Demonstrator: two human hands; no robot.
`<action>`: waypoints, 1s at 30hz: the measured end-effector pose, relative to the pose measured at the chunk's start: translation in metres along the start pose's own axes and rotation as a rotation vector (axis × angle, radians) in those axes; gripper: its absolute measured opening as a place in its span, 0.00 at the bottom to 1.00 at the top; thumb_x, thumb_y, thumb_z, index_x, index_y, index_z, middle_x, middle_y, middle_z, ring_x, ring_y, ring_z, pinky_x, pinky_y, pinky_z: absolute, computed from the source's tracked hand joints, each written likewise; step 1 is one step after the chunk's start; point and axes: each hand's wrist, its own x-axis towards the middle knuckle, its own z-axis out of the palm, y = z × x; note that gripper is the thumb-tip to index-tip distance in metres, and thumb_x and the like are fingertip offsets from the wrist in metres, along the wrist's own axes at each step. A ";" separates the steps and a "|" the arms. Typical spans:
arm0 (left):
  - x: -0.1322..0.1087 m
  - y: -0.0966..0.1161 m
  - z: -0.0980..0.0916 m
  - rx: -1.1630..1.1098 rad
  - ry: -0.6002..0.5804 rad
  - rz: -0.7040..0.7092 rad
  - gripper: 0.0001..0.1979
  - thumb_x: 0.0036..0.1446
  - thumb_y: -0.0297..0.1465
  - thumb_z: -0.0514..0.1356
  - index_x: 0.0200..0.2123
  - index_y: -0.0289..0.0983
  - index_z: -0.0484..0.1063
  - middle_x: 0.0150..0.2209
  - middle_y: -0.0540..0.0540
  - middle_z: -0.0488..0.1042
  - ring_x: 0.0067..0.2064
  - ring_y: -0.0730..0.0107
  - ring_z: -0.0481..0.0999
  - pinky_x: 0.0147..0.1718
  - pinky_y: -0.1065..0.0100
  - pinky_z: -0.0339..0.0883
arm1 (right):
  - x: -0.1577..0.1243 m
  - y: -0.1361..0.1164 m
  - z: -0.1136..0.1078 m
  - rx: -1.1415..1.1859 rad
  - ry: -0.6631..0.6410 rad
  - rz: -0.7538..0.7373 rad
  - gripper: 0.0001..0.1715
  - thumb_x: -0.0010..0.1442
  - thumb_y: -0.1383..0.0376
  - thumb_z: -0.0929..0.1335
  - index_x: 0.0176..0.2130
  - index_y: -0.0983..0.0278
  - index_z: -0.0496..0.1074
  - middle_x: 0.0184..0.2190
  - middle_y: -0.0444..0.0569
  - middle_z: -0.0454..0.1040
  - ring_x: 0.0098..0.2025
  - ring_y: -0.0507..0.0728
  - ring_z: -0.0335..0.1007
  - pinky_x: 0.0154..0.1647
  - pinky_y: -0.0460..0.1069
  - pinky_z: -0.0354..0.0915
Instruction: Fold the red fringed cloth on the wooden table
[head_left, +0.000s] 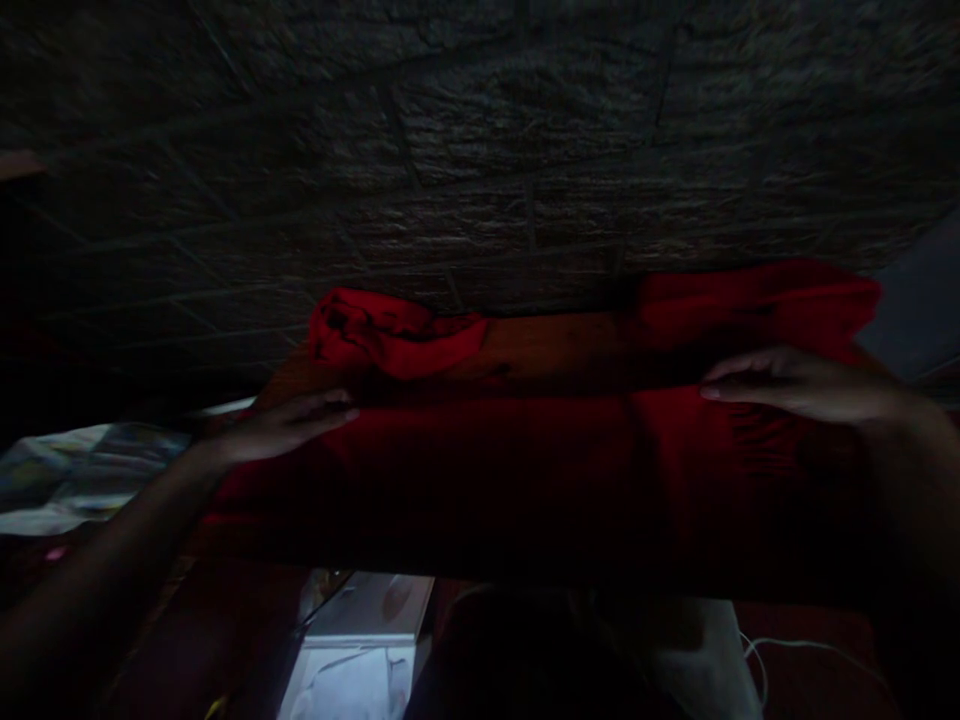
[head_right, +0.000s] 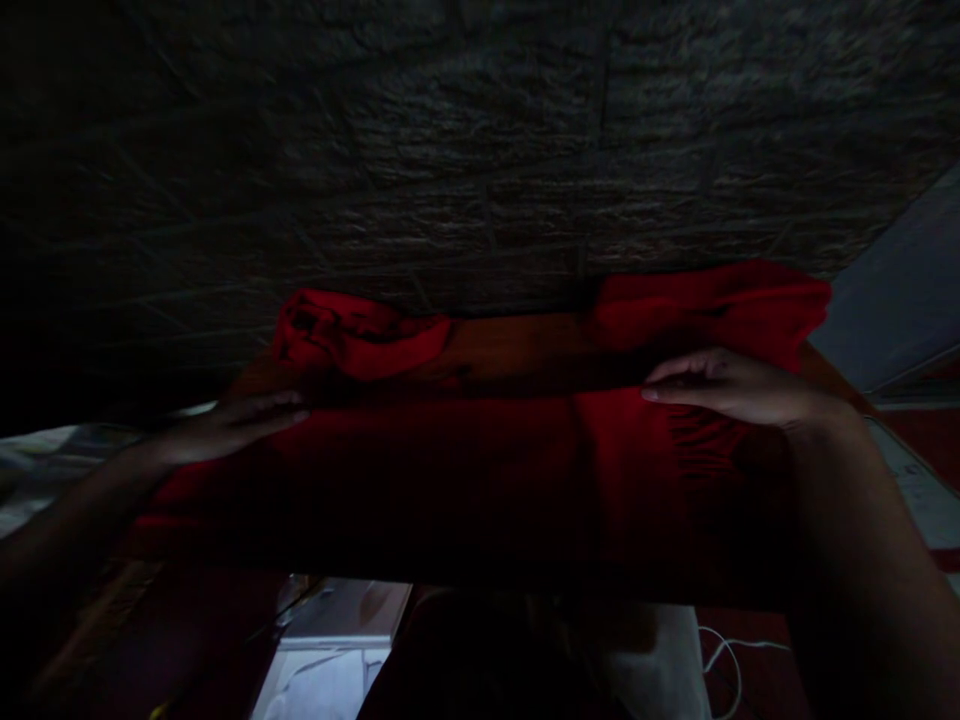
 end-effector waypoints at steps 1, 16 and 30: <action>0.001 0.000 -0.001 -0.044 -0.060 -0.003 0.26 0.53 0.54 0.61 0.42 0.37 0.75 0.39 0.49 0.81 0.41 0.64 0.78 0.38 0.70 0.73 | 0.001 0.002 0.000 -0.008 0.010 0.008 0.33 0.48 0.40 0.73 0.42 0.61 0.79 0.43 0.52 0.79 0.46 0.63 0.74 0.51 0.54 0.67; -0.001 -0.004 -0.016 -0.079 -0.128 -0.008 0.20 0.54 0.47 0.64 0.41 0.37 0.79 0.43 0.48 0.82 0.44 0.62 0.79 0.49 0.61 0.71 | 0.006 0.006 0.000 -0.043 0.035 0.034 0.27 0.43 0.39 0.73 0.37 0.52 0.81 0.43 0.50 0.80 0.47 0.66 0.75 0.54 0.55 0.68; -0.014 -0.008 -0.027 -0.306 0.120 0.038 0.20 0.48 0.48 0.69 0.32 0.38 0.73 0.35 0.51 0.77 0.39 0.69 0.74 0.45 0.65 0.70 | 0.005 0.007 0.000 -0.039 0.054 -0.003 0.30 0.43 0.37 0.73 0.38 0.53 0.81 0.44 0.52 0.80 0.46 0.65 0.75 0.50 0.56 0.69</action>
